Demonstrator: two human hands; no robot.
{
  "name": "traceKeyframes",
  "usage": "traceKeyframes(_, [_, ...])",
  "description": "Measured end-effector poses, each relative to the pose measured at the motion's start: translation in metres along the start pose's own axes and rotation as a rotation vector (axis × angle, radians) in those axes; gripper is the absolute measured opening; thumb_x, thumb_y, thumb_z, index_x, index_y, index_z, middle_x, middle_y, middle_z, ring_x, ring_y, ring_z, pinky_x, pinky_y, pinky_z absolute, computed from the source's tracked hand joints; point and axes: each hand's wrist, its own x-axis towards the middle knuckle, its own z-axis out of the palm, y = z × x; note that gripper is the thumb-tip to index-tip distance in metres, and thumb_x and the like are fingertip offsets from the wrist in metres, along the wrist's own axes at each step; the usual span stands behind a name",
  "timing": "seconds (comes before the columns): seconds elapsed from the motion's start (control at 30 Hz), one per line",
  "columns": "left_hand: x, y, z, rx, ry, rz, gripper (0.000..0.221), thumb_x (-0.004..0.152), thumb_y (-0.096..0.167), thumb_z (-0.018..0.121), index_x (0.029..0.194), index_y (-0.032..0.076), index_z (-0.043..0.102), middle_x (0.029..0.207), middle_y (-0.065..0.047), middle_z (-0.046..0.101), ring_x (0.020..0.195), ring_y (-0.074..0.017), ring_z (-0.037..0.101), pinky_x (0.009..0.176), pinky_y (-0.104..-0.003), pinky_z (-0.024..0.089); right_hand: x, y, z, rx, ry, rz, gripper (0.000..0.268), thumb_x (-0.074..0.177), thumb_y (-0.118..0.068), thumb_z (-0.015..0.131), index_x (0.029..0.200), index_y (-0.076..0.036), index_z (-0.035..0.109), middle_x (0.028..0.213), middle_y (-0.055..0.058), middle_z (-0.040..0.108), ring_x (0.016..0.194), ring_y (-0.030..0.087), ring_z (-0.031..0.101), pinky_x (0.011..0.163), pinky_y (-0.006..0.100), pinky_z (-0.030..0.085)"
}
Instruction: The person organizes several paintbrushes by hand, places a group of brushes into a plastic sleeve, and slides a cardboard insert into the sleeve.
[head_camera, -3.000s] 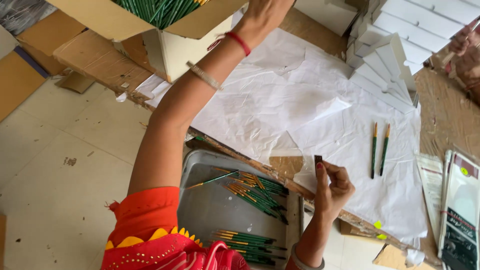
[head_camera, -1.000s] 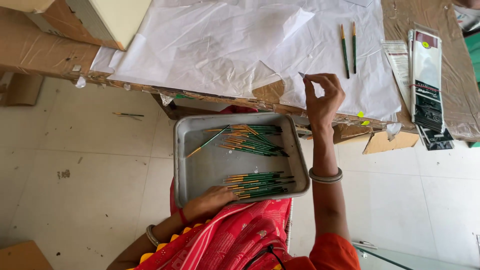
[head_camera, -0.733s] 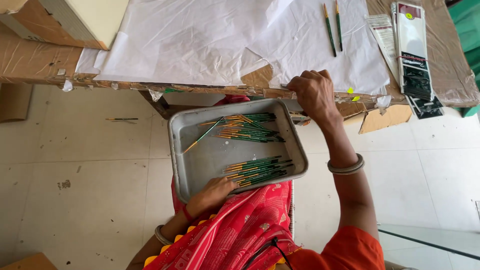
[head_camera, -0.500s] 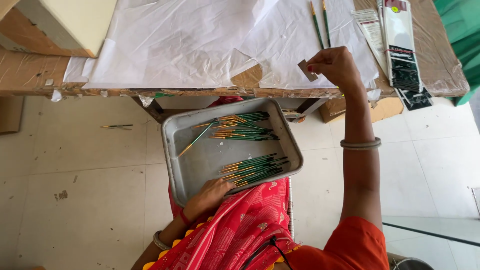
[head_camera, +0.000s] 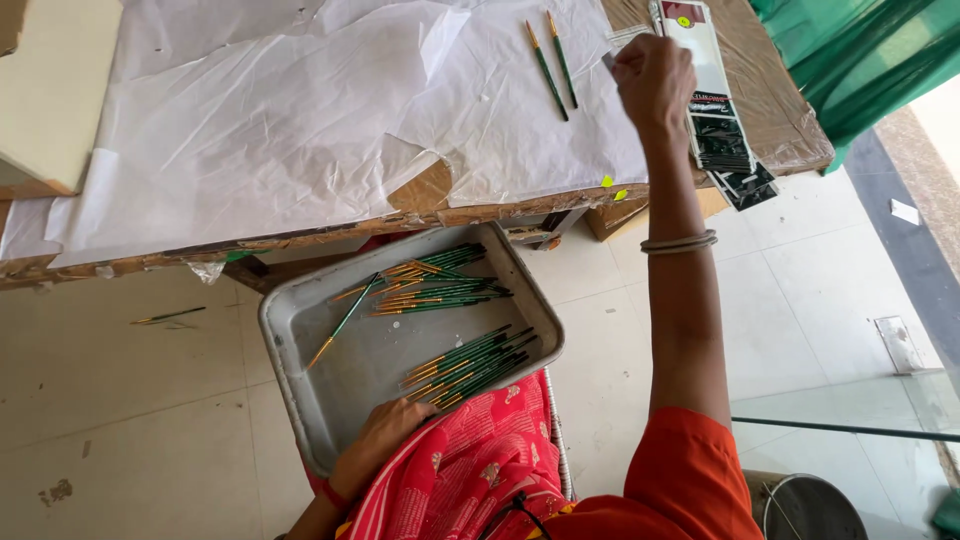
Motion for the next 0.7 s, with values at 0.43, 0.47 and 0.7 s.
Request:
traceKeyframes(0.43, [-0.008, 0.033, -0.021, -0.245, -0.046, -0.321, 0.042, 0.101, 0.025, 0.045, 0.139, 0.012, 0.056, 0.135, -0.015, 0.063, 0.13, -0.0352, 0.055, 0.115, -0.045, 0.034, 0.056, 0.07, 0.054, 0.514, -0.161, 0.635, 0.012, 0.076, -0.003, 0.087, 0.084, -0.003, 0.078, 0.076, 0.008, 0.075, 0.059, 0.011, 0.069, 0.049, 0.024, 0.057])
traceKeyframes(0.47, [-0.011, 0.033, -0.018, -0.241, -0.045, -0.318, 0.042, 0.101, 0.025, 0.045, 0.139, 0.012, 0.056, 0.135, -0.015, 0.063, 0.13, -0.0352, 0.055, 0.115, -0.045, 0.034, 0.06, 0.07, 0.057, 0.516, -0.157, 0.633, 0.012, 0.076, -0.003, 0.087, 0.084, -0.003, 0.078, 0.076, 0.008, 0.075, 0.059, 0.011, 0.069, 0.049, 0.024, 0.057])
traceKeyframes(0.7, [-0.011, 0.023, -0.017, -0.309, 0.151, -0.014, 0.051, 0.099, 0.023, 0.055, 0.143, -0.001, 0.048, 0.137, -0.022, 0.06, 0.13, -0.0393, 0.055, 0.112, -0.049, 0.036, 0.091, 0.033, 0.057, 0.624, -0.229, 0.566, 0.015, 0.078, -0.003, 0.086, 0.09, -0.001, 0.077, 0.079, 0.008, 0.075, 0.061, 0.012, 0.072, 0.051, 0.025, 0.06])
